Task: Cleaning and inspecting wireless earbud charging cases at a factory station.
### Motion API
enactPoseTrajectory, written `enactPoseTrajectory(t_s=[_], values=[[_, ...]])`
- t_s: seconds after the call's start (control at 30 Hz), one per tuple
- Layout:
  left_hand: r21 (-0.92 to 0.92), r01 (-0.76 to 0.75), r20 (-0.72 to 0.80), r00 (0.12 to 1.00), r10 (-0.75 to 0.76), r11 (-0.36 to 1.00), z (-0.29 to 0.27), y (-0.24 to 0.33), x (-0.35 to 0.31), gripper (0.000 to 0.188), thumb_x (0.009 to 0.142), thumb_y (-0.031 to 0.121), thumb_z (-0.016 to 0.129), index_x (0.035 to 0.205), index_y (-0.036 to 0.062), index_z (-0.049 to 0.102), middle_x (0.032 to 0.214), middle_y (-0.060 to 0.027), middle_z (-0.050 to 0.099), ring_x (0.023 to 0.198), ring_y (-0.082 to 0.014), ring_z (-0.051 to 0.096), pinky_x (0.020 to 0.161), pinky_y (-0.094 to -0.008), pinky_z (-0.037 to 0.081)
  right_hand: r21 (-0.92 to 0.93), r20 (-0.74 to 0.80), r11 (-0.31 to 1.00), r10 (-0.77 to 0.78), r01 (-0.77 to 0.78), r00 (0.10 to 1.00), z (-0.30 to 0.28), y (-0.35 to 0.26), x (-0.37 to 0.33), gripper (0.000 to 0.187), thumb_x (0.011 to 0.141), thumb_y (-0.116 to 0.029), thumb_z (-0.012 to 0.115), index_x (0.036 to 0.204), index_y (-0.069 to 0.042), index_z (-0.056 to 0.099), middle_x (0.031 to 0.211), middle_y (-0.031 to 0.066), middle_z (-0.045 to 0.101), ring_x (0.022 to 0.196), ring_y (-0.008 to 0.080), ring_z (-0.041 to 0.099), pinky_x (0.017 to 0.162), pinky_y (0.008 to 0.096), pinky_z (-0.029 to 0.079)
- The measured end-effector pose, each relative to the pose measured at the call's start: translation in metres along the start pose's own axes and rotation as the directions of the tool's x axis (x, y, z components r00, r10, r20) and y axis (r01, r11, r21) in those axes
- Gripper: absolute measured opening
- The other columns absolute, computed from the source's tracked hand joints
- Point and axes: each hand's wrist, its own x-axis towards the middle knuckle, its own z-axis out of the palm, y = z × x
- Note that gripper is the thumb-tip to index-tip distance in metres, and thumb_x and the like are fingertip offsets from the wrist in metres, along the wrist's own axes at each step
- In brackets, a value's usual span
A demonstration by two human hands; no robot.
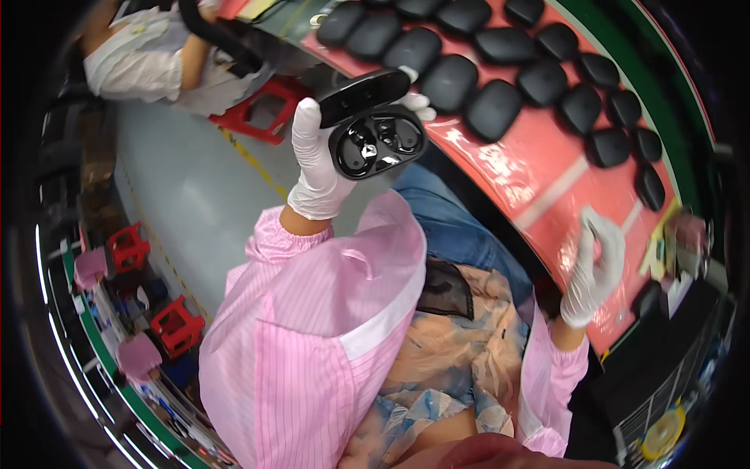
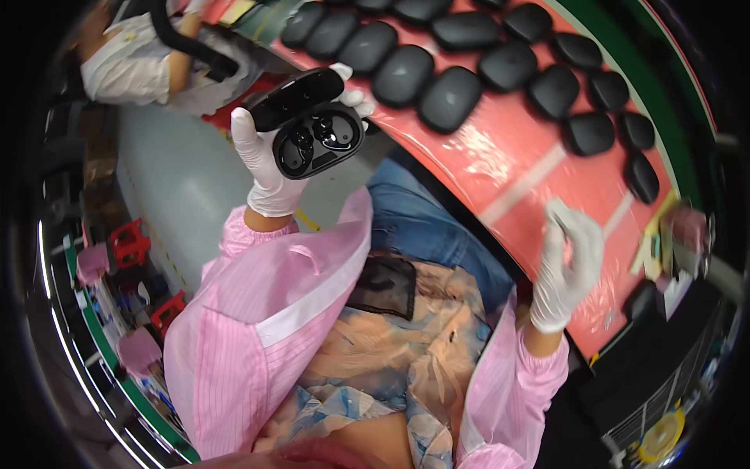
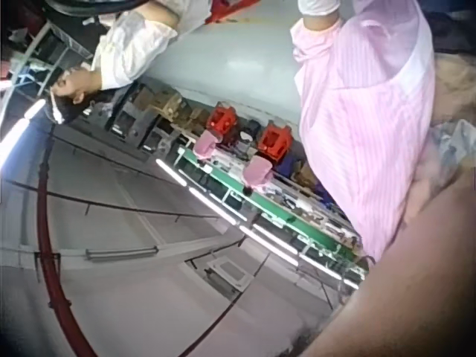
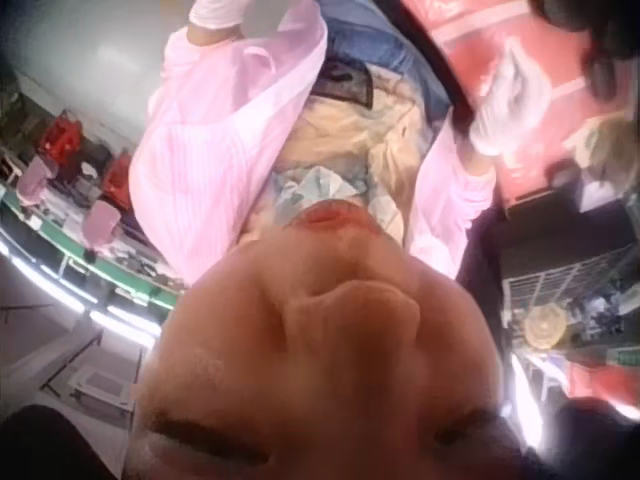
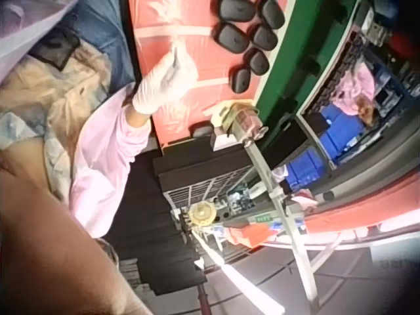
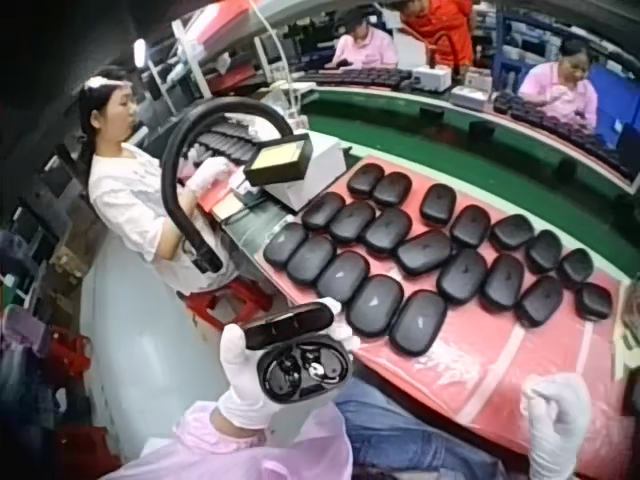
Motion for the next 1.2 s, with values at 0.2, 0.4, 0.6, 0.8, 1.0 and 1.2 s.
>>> enactPoseTrajectory(t_s=[0.2, 0.4, 0.6, 0.8, 1.0, 1.2], values=[[-0.135, 0.218, 0.361, 0.919, -0.157, 0.967, 0.083, -0.028, 0.031, 0.096, 0.085, 0.074, 0.042, 0.134, -0.0073, 0.046, 0.120, -0.0231, 0.061, 0.109, -0.0311, 0.063, 0.093, -0.0390, 0.053, 0.082, 0.096, 0.882, -0.470, 0.464, 0.877, 0.014, -0.051, 0.052, 0.034, 0.070, 0.010, 0.066, 0.100, -0.003, 0.070, 0.087, 0.0063, 0.062, 0.080, 0.0220, 0.059, 0.072, 0.0312, 0.047], [-0.018, 0.186, 0.339, 0.925, -0.169, 0.982, 0.117, -0.039, 0.038, 0.091, 0.080, 0.068, 0.054, 0.131, -0.0063, 0.048, 0.113, -0.0210, 0.063, 0.103, -0.0282, 0.065, 0.088, -0.0372, 0.056, -0.055, 0.130, 0.894, -0.434, 0.444, 0.891, -0.022, -0.026, 0.041, 0.038, 0.061, 0.010, 0.066, 0.093, -0.009, 0.073, 0.078, 0.0047, 0.057, 0.073, 0.0223, 0.057, 0.063, 0.0323, 0.046], [0.227, 0.192, 0.440, 0.854, -0.276, 0.955, 0.113, -0.045, 0.049, 0.114, 0.074, 0.084, 0.047, 0.134, -0.0128, 0.042, 0.119, -0.0264, 0.060, 0.106, -0.0326, 0.063, 0.091, -0.0399, 0.054, -0.185, 0.199, 0.828, -0.497, 0.530, 0.845, -0.009, -0.024, 0.041, 0.036, 0.063, 0.006, 0.070, 0.094, -0.011, 0.073, 0.081, 0.0025, 0.059, 0.072, 0.0212, 0.058, 0.061, 0.0322, 0.048], [0.063, 0.246, 0.370, 0.894, -0.251, 0.967, 0.116, -0.043, 0.041, 0.070, 0.089, 0.053, 0.051, 0.127, -0.0052, 0.054, 0.111, -0.0180, 0.066, 0.096, -0.0236, 0.067, 0.086, -0.0323, 0.054, -0.035, 0.194, 0.814, -0.564, 0.580, 0.802, -0.007, -0.016, 0.052, 0.036, 0.064, 0.001, 0.072, 0.097, -0.013, 0.073, 0.083, 0.0018, 0.061, 0.073, 0.0197, 0.060, 0.061, 0.0318, 0.048], [0.050, 0.330, 0.375, 0.869, -0.324, 0.943, 0.117, -0.049, 0.044, 0.064, 0.091, 0.051, 0.050, 0.126, -0.0019, 0.056, 0.112, -0.0146, 0.066, 0.096, -0.0203, 0.066, 0.085, -0.0312, 0.054, -0.120, 0.136, 0.855, -0.490, 0.505, 0.861, -0.013, -0.019, 0.053, 0.033, 0.068, 0.003, 0.073, 0.097, -0.012, 0.074, 0.085, 0.0027, 0.062, 0.074, 0.0200, 0.061, 0.063, 0.0296, 0.051], [-0.111, 0.328, 0.406, 0.877, -0.259, 0.938, 0.113, -0.067, 0.047, 0.089, 0.088, 0.065, 0.043, 0.135, -0.0107, 0.043, 0.118, -0.0299, 0.060, 0.103, -0.0333, 0.065, 0.090, -0.0388, 0.055, -0.270, -0.092, 0.877, -0.435, 0.398, 0.896, -0.060, 0.014, 0.063, 0.030, 0.076, 0.010, 0.067, 0.099, -0.007, 0.073, 0.088, 0.0071, 0.067, 0.078, 0.0171, 0.064, 0.069, 0.0273, 0.051]])
